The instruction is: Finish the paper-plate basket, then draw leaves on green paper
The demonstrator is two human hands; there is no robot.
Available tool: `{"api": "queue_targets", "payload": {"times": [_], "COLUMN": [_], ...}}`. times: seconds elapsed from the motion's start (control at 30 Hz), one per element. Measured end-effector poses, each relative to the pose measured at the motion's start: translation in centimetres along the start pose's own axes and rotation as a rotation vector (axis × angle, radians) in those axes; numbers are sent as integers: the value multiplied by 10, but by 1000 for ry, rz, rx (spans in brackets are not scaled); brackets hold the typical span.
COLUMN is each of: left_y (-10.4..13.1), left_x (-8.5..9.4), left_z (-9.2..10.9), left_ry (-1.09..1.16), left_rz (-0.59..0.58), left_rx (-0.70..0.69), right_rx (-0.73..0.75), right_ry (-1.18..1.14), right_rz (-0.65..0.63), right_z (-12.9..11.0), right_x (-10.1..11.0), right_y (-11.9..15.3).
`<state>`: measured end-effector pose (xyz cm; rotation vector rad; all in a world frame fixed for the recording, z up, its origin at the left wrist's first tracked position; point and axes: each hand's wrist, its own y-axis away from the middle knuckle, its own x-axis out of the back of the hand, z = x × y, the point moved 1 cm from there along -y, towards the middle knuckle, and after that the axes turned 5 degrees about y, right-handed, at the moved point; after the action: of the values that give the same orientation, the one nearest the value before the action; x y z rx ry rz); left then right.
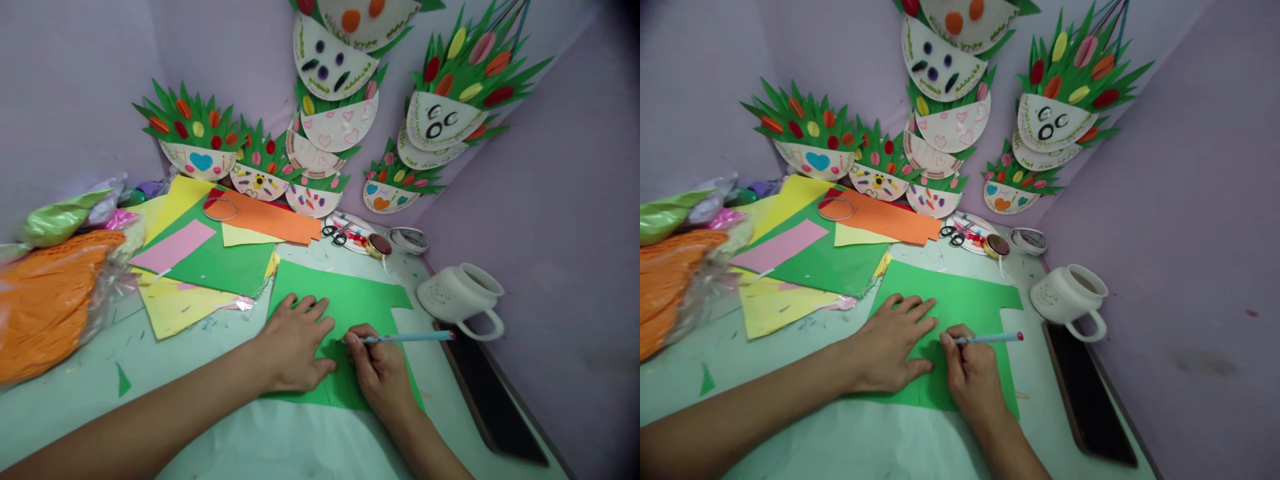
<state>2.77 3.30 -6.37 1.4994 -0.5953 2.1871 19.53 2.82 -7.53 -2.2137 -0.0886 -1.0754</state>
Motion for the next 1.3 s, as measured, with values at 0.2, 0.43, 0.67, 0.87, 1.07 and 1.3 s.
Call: {"api": "queue_targets", "payload": {"times": [0.2,0.43,0.67,0.87,1.07,1.3], "left_y": [0,1,1,1,2,3], "left_x": [1,4,2,0,1,0], "left_z": [0,1,2,0,-1,-1], "left_ry": [-13,-26,-26,-23,-14,-24], "left_rz": [4,-1,-22,-25,-46,-28], "left_rx": [-16,-17,-14,-22,-7,-22], "right_rx": [-17,-19,-28,-53,-34,-72], "right_ry": [-5,-30,-18,-46,-45,-103], "right_rz": [-28,-9,-31,-51,-58,-78], "right_z": [-7,-9,-18,-26,-35,-42], "right_x": [4,4,8,12,15,17], "right_y": [8,11,20,31,40,43]}}
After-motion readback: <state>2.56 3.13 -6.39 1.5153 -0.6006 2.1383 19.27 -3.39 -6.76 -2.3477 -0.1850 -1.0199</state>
